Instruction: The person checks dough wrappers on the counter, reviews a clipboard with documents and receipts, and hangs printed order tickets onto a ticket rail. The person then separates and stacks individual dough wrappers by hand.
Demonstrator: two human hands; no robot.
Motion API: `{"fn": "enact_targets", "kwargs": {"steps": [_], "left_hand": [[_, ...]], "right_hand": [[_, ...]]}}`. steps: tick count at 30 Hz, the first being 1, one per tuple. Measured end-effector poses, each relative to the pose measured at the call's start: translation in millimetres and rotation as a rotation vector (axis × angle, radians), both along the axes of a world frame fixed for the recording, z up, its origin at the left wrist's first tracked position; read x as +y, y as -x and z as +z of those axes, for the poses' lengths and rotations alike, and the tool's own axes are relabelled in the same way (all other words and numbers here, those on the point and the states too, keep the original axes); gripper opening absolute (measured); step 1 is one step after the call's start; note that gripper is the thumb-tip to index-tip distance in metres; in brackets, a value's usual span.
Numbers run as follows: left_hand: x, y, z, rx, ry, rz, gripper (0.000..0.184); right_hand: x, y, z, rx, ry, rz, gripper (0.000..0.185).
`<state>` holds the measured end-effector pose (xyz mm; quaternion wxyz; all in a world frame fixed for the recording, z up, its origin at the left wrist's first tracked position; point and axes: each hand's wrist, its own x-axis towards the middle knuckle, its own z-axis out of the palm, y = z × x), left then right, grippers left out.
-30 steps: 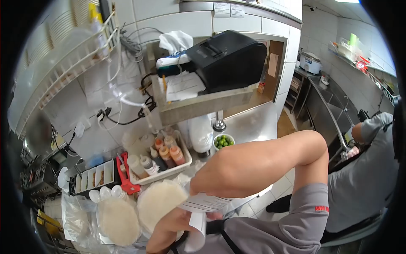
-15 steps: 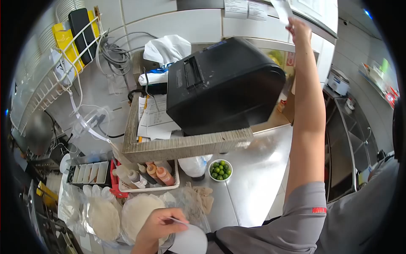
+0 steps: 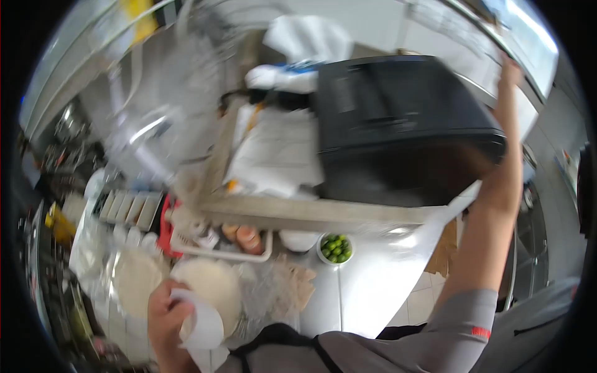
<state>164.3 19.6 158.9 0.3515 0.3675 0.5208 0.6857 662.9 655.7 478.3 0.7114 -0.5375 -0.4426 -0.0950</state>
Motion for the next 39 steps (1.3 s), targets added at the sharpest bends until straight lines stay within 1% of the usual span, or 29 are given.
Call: {"fn": "enact_targets", "kwargs": {"steps": [1, 2, 3, 4, 5, 6, 8, 9, 11, 13, 15, 17, 18, 20, 22, 23, 25, 26, 28, 29, 30, 32, 33, 34, 35, 36, 37, 38, 39], "left_hand": [[-1.9, 5.0, -4.0, -0.012, -0.030, -0.003, 0.018], [-5.5, 11.4, -6.8, 0.010, -0.107, -0.077, 0.019], [-8.1, 17.1, -16.0, -0.088, -0.207, -0.125, 0.022], [-12.3, 18.9, -25.9, -0.152, -0.276, -0.151, 0.019], [-19.1, 24.6, -22.4, -0.069, -0.189, -0.207, 0.021], [-29.7, 22.1, -16.7, -0.157, -0.178, -0.199, 0.014], [-43.1, 37.6, -25.6, -0.243, -0.141, -0.335, 0.010], [-53.9, 44.5, -26.7, -0.276, -0.146, -0.354, 0.009], [-78.4, 66.4, -31.1, -0.315, -0.155, -0.405, 0.010], [-111.9, 97.6, -43.7, -0.332, -0.158, -0.453, 0.009], [-154.2, 125.0, -48.0, -0.458, -0.116, -0.445, 0.010], [-203.6, 160.2, -51.9, -0.514, -0.052, -0.504, 0.013], [-227.0, 178.3, -52.8, -0.440, 0.026, -0.492, 0.013], [-270.3, 214.6, -46.0, -0.329, 0.254, -0.454, 0.012], [-307.2, 248.8, -68.8, -0.205, 0.243, -0.391, 0.015], [-324.8, 265.6, -77.0, -0.145, 0.247, -0.348, 0.018], [-363.4, 295.9, -77.0, -0.155, 0.312, -0.271, 0.022], [-382.6, 309.6, -78.3, -0.166, 0.349, -0.236, 0.024], [-417.4, 339.6, -82.3, -0.357, 0.317, -0.146, 0.022], [-432.7, 355.7, -84.7, -0.448, 0.293, -0.105, 0.021], [-446.9, 372.2, -87.4, -0.540, 0.265, -0.065, 0.021], [-473.5, 413.4, -107.6, -0.432, 0.237, -0.001, 0.039], [-484.3, 432.8, -114.4, -0.382, 0.240, 0.125, 0.044], [-494.7, 453.1, -116.5, -0.329, 0.244, 0.249, 0.049], [-514.1, 476.5, -111.9, -0.270, 0.107, 0.272, 0.061], [-530.5, 501.8, -112.7, -0.392, -0.011, 0.313, 0.057], [-544.7, 528.2, -113.1, -0.511, -0.131, 0.349, 0.053], [-553.9, 555.1, -112.0, -0.628, -0.252, 0.382, 0.049], [-560.2, 584.3, -109.2, -0.492, -0.141, 0.485, 0.044]], "right_hand": [[-17.9, -7.6, -7.4, -0.066, -0.047, 0.004, 0.048], [-48.2, -7.6, -12.1, -0.118, -0.122, 0.040, 0.046], [-87.1, -3.1, -21.0, -0.160, -0.204, 0.100, 0.045], [-131.8, 4.8, -30.4, -0.196, -0.294, 0.171, 0.044], [-183.2, 20.3, -39.9, -0.215, -0.389, 0.252, 0.043], [-232.6, 39.1, -51.5, -0.234, -0.491, 0.331, 0.042], [-322.6, 87.2, -77.9, -0.323, -0.704, 0.434, 0.042], [-369.1, 114.2, -95.1, -0.396, -0.827, 0.409, 0.043], [-452.0, 197.3, -127.0, -0.551, -1.007, -0.032, 0.010], [-496.5, 230.6, -168.6, -0.504, -0.915, 0.010, 0.011], [-555.3, 304.1, -209.7, -0.611, -0.928, 1.178, 0.017], [-571.4, 363.8, -230.4, -0.998, -0.608, 1.867, 0.016], [-590.2, 401.0, -241.8, -1.042, -0.416, 2.040, 0.019], [-653.9, 517.8, -263.0, -0.909, -0.077, 2.256, 0.026], [-718.3, 614.1, -289.2, -0.827, 0.133, 2.420, 0.035], [-746.6, 656.6, -304.6, -0.843, 0.228, 2.480, 0.043], [-802.9, 726.5, -333.6, -0.888, 0.166, 2.561, 0.038], [-821.3, 754.1, -347.1, -0.976, 0.076, 2.609, 0.035], [-853.6, 807.0, -367.9, -1.154, -0.129, 2.677, 0.028], [-868.9, 834.3, -372.0, -1.063, -0.360, 2.666, 0.021], [-878.4, 858.2, -374.4, -1.075, -0.279, 2.719, 0.020], [-896.5, 907.5, -378.2, -1.093, -0.112, 2.817, 0.019], [-909.1, 935.1, -377.4, -0.977, -0.159, 2.842, 0.017], [-918.9, 959.8, -377.0, -1.039, 0.047, 2.786, 0.016], [-927.0, 983.9, -377.2, -1.095, 0.249, 2.714, 0.016], [-935.2, 1009.8, -378.9, -1.146, 0.448, 2.626, 0.015], [-945.6, 1041.1, -382.3, -1.013, 0.584, 2.683, 0.015], [-956.5, 1071.7, -382.3, -0.929, 0.592, 2.710, 0.015], [-967.8, 1102.9, -379.5, -0.846, 0.601, 2.734, 0.015]]}}
